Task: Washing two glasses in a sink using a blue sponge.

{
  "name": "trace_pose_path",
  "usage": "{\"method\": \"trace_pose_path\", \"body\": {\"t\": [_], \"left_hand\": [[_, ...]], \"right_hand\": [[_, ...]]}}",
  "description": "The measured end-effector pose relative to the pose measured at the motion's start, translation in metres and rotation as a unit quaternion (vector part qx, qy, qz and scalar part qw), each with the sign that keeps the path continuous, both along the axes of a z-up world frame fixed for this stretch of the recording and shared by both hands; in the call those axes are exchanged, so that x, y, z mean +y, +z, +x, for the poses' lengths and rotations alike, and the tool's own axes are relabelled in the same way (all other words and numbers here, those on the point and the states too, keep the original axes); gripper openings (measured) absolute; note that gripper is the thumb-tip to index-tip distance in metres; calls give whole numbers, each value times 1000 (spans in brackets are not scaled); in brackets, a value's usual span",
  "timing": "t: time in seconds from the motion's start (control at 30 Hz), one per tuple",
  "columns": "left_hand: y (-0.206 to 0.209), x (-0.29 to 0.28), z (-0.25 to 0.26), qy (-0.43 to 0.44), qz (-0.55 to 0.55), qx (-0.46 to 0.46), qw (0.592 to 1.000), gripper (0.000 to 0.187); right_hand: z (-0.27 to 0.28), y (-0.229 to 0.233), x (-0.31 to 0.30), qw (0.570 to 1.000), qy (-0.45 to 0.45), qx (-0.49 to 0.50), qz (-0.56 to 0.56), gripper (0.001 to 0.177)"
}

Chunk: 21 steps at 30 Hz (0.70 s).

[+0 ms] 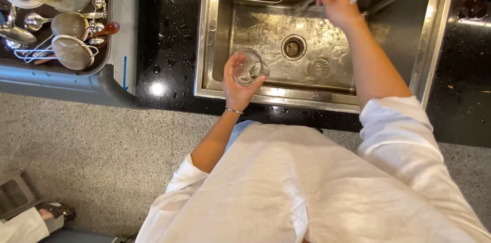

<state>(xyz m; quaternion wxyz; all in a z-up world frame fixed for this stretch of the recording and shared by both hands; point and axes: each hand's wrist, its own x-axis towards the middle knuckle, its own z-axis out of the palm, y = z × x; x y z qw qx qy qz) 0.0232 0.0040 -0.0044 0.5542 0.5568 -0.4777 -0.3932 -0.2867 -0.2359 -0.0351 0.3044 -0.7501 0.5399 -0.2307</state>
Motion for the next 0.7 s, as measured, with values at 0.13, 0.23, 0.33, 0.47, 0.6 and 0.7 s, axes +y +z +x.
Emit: {"method": "trace_pose_path", "body": {"t": [0.13, 0.23, 0.33, 0.47, 0.6, 0.7], "left_hand": [[-9, -2, 3, 4, 38, 51, 998, 90], [-9, -2, 5, 5, 40, 52, 998, 90], [-12, 0, 4, -1, 45, 53, 998, 90], [-15, -2, 2, -5, 35, 51, 998, 91], [-16, -1, -1, 15, 40, 49, 998, 90], [-18, -3, 2, 25, 31, 62, 997, 87]], "right_hand": [[13, 21, 38, 966, -156, -151, 142, 32], [9, 11, 59, 924, -236, -220, 206, 44], [-16, -49, 60, 930, -220, -229, 183, 41], [-7, -21, 79, 970, -96, -95, 203, 37], [5, -26, 104, 975, 48, 82, 199, 32], [33, 1, 112, 987, 54, 69, 138, 25]]}}
